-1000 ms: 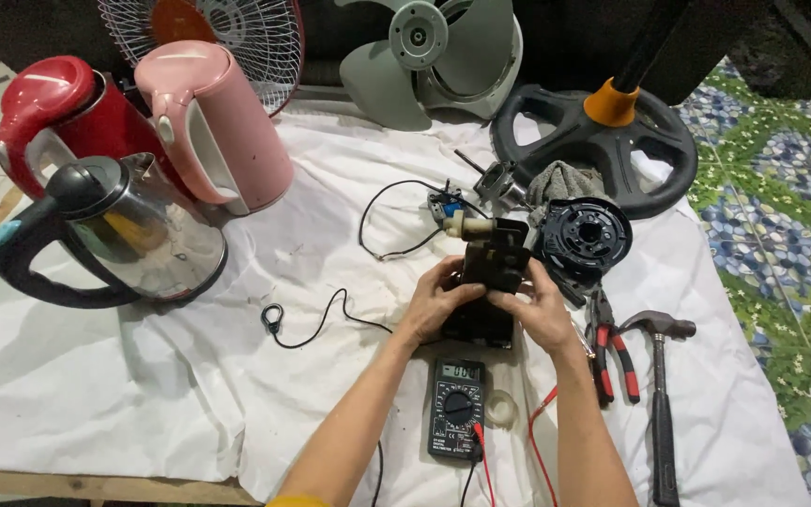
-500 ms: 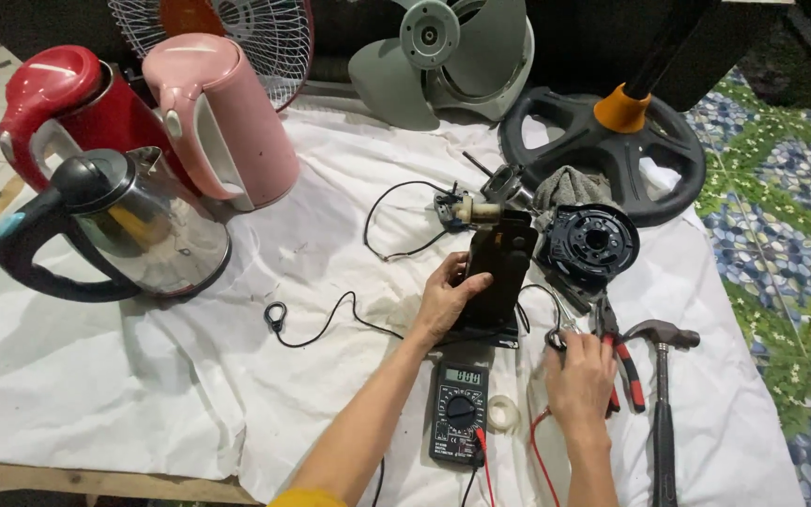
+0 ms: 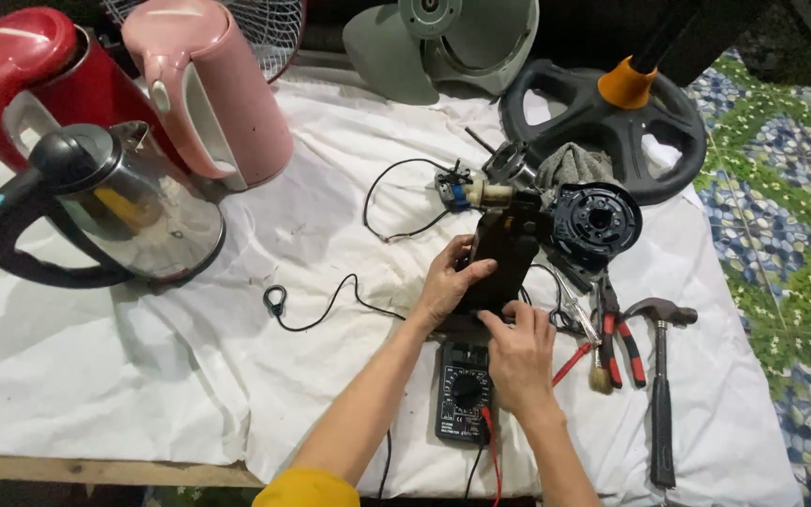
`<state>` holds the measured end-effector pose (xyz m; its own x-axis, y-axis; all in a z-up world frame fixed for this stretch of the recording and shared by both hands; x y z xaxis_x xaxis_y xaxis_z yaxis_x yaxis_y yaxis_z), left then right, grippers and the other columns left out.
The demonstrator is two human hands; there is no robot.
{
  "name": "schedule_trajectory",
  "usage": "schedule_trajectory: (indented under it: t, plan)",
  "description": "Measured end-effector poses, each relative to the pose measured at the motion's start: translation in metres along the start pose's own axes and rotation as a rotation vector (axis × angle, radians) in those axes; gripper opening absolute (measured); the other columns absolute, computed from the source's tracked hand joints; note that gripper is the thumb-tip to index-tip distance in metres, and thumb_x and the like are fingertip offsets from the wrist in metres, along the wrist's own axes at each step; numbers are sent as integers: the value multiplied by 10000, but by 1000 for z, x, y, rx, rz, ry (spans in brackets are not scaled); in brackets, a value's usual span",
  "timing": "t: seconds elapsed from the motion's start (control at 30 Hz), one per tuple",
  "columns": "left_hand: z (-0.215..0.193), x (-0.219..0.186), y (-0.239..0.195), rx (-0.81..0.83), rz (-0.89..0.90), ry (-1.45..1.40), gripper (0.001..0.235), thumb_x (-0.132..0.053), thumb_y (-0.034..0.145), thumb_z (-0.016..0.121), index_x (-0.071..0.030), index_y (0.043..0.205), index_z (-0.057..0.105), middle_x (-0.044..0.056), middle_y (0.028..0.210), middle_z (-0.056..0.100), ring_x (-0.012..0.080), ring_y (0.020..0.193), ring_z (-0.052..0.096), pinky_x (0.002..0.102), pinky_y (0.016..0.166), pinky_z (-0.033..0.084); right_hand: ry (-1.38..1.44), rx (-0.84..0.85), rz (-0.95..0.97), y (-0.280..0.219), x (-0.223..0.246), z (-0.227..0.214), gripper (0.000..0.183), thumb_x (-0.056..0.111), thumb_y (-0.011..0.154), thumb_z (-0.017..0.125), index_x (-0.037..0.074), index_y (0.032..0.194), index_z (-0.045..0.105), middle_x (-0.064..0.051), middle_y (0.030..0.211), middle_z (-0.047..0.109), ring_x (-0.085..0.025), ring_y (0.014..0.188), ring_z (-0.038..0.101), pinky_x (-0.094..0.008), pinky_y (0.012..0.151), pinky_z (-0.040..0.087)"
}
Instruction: The person uses a multimeter to test a black electrical component, likely a motor, by touching the probes to its terminals. They rotate the component to access different points while observing the multimeter's display.
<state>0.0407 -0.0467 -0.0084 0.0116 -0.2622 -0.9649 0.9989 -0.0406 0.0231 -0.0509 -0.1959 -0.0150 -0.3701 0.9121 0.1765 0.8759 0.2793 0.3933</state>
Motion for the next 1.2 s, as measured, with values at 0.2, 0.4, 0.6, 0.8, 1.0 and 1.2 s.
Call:
schedule_trajectory:
  t: [0.2, 0.4, 0.6, 0.8, 1.0, 1.2]
  plan:
    - [0, 2, 3, 18, -8, -44, 359, -285, 795, 769, -131, 1088, 629, 51, 1016, 658, 153, 962, 614, 296, 848, 530, 47, 7, -12, 6, -3, -4, 323, 188, 804, 749, 155, 1112, 657, -109, 1133, 499, -336, 1083, 473, -504, 950, 418]
    - [1, 8, 9, -56, -38, -87, 387, -261, 748, 912, -195, 1072, 711, 58, 893, 680, 137, 827, 629, 307, 761, 580, 258, -326, -83, -12, -37, 19, 49, 157, 895, 705, 151, 929, 670, -57, 1053, 517, -317, 1073, 531, -423, 971, 435]
    - [-7, 30, 21, -52, -27, -110, 402, -260, 760, 916, -186, 1103, 720, 84, 940, 689, 154, 874, 630, 327, 812, 587, 206, -344, 16, -37, -68, 18, 188, 53, 817, 755, 176, 956, 721, -50, 989, 579, -281, 1024, 580, -426, 942, 467]
    - [-6, 39, 20, -67, -8, -67, 415, -279, 782, 897, -165, 1134, 709, 94, 981, 697, 177, 917, 631, 356, 830, 582, 373, -355, 95, -48, -85, 12, 239, -9, 871, 687, 160, 1019, 770, -51, 948, 660, -268, 968, 651, -381, 910, 495]
    - [1, 20, 8, -143, -2, -52, 430, -309, 768, 895, -146, 1125, 720, 109, 963, 710, 185, 933, 637, 380, 827, 584, 101, -370, 318, -56, -121, 17, 150, 67, 874, 767, 130, 1006, 734, -42, 971, 618, -263, 981, 634, -392, 901, 479]
    - [-1, 30, 15, -180, 28, -69, 428, -327, 781, 878, -152, 1139, 722, 98, 951, 709, 169, 928, 627, 359, 839, 582, -268, -241, 428, -49, -134, 45, 301, 265, 846, 798, 153, 1113, 718, -40, 1050, 588, -282, 1027, 582, -450, 879, 470]
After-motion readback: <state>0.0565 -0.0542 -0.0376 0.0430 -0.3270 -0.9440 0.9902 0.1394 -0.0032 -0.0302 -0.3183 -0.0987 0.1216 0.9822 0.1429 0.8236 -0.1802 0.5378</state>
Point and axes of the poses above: each hand's wrist, its own y-axis towards the middle knuckle, its own z-axis out of the palm, x = y × z, the point moved 1 cm from there along y, towards the middle knuckle
